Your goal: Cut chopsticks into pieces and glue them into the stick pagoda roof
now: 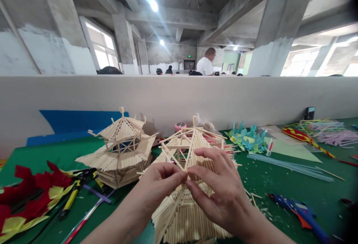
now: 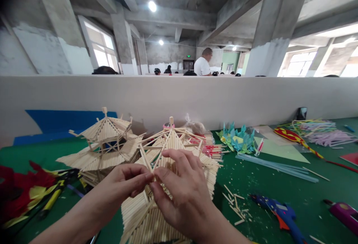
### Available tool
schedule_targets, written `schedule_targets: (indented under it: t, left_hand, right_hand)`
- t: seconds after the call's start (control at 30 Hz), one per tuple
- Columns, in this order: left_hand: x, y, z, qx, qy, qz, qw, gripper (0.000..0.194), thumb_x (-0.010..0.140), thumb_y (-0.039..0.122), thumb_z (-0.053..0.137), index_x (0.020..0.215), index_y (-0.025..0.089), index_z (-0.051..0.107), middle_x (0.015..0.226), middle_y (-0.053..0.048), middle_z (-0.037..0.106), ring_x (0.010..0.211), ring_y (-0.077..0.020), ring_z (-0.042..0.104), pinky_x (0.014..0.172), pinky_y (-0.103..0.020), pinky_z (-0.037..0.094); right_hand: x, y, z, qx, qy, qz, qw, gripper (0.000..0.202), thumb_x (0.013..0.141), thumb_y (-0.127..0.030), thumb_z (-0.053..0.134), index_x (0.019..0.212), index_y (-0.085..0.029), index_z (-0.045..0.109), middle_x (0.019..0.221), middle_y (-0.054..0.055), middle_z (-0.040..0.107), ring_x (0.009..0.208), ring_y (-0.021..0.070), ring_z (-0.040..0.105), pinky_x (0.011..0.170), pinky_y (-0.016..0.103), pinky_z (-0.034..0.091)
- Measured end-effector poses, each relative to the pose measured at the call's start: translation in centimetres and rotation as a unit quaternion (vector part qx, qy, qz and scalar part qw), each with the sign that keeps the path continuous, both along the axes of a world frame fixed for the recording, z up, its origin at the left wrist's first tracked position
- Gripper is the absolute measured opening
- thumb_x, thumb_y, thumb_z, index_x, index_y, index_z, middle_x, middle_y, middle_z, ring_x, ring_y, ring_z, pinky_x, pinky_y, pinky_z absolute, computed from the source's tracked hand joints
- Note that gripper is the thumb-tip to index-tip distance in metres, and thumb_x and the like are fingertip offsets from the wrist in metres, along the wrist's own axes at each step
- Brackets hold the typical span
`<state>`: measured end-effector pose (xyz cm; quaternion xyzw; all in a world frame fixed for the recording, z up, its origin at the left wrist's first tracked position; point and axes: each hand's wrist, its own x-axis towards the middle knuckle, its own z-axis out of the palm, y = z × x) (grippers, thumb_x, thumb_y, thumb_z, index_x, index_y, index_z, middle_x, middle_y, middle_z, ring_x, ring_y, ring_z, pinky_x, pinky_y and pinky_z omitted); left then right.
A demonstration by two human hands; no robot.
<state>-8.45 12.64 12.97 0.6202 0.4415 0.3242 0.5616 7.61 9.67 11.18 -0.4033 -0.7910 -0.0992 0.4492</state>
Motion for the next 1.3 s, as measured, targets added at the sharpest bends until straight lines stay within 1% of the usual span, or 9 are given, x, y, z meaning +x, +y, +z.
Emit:
schedule_targets:
  t: [0.07, 0.23, 0.43, 0.6, 0.83, 0.93, 1.07, 1.3]
  left_hand:
    - [0.05, -0.02, -0.11, -0.011, -0.005, 0.005, 1.0, 0.028, 0.07, 0.037, 0.058, 0.053, 0.016, 0.053, 0.046, 0.008, 0.037, 0.049, -0.0084, 0.025, 0.049, -0.024, 0.018]
    - [0.1, -0.12, -0.23, -0.035, -0.027, 0.012, 0.999, 0.026, 0.068, 0.034, 0.06, 0.051, 0.016, 0.052, 0.045, 0.007, 0.038, 0.047, -0.0079, 0.025, 0.048, -0.024, 0.018]
    - [0.06, -0.2, -0.18, -0.031, -0.04, 0.018, 0.999, 0.026, 0.07, 0.033, 0.056, 0.051, 0.015, 0.052, 0.045, 0.006, 0.04, 0.048, -0.0086, 0.028, 0.049, -0.025, 0.019]
    - [-0.06, -0.28, -0.54, -0.04, -0.059, 0.023, 0.997, 0.031, 0.07, 0.035, 0.055, 0.047, 0.016, 0.046, 0.045, 0.006, 0.037, 0.047, -0.0086, 0.027, 0.049, -0.026, 0.018]
    - [0.16, -0.82, -0.21, -0.047, -0.049, 0.035, 0.997, 0.024, 0.067, 0.033, 0.061, 0.053, 0.014, 0.054, 0.046, 0.007, 0.04, 0.048, -0.0077, 0.027, 0.049, -0.023, 0.019]
    - [0.17, -0.86, -0.23, -0.051, -0.055, 0.036, 0.997, 0.024, 0.067, 0.032, 0.061, 0.053, 0.014, 0.053, 0.046, 0.007, 0.04, 0.048, -0.0077, 0.027, 0.049, -0.023, 0.019]
    - [0.16, -0.72, -0.38, -0.053, -0.059, 0.038, 0.996, 0.023, 0.066, 0.032, 0.061, 0.052, 0.015, 0.053, 0.045, 0.007, 0.04, 0.048, -0.0079, 0.028, 0.049, -0.023, 0.019]
    - [-0.03, -0.74, -0.41, -0.052, -0.06, 0.028, 0.996, 0.024, 0.069, 0.032, 0.061, 0.053, 0.014, 0.054, 0.045, 0.007, 0.04, 0.048, -0.0076, 0.027, 0.049, -0.023, 0.019]
  right_hand:
    - [0.01, 0.0, -0.04, -0.001, 0.001, 0.001, 1.0, 0.015, 0.075, -0.019, 0.056, 0.09, -0.021, 0.059, 0.11, 0.005, 0.046, 0.101, 0.0212, 0.043, 0.082, 0.039, 0.038]
    - [-0.08, -0.16, -0.02, -0.008, -0.005, -0.001, 1.0, 0.014, 0.076, -0.02, 0.055, 0.089, -0.02, 0.059, 0.11, 0.005, 0.046, 0.1, 0.0207, 0.043, 0.083, 0.039, 0.036]
    - [-0.22, -0.27, 0.1, -0.009, -0.012, -0.008, 1.0, 0.013, 0.076, -0.022, 0.056, 0.087, -0.02, 0.059, 0.11, 0.005, 0.047, 0.1, 0.0217, 0.043, 0.082, 0.04, 0.036]
    - [-0.46, -0.09, -0.03, 0.017, -0.001, -0.018, 1.0, 0.012, 0.074, -0.021, 0.058, 0.086, -0.019, 0.059, 0.109, 0.006, 0.047, 0.1, 0.0219, 0.043, 0.081, 0.04, 0.037]
    - [-0.73, -0.11, -0.38, 0.044, 0.01, -0.018, 0.999, 0.016, 0.071, -0.016, 0.059, 0.086, -0.018, 0.059, 0.107, 0.007, 0.049, 0.098, 0.0227, 0.044, 0.08, 0.041, 0.038]
    - [-0.71, -0.16, -0.36, 0.044, 0.014, -0.013, 0.999, 0.016, 0.071, -0.015, 0.058, 0.086, -0.017, 0.058, 0.106, 0.007, 0.05, 0.097, 0.0228, 0.044, 0.079, 0.041, 0.038]
    - [-0.67, -0.14, -0.33, 0.043, 0.02, -0.005, 0.999, 0.02, 0.071, -0.015, 0.058, 0.091, -0.017, 0.058, 0.105, 0.008, 0.05, 0.096, 0.0227, 0.045, 0.078, 0.041, 0.039]
    - [-0.73, -0.24, -0.38, 0.059, 0.016, -0.007, 0.998, 0.02, 0.07, -0.013, 0.058, 0.09, -0.018, 0.06, 0.106, 0.008, 0.05, 0.096, 0.0238, 0.045, 0.077, 0.043, 0.038]
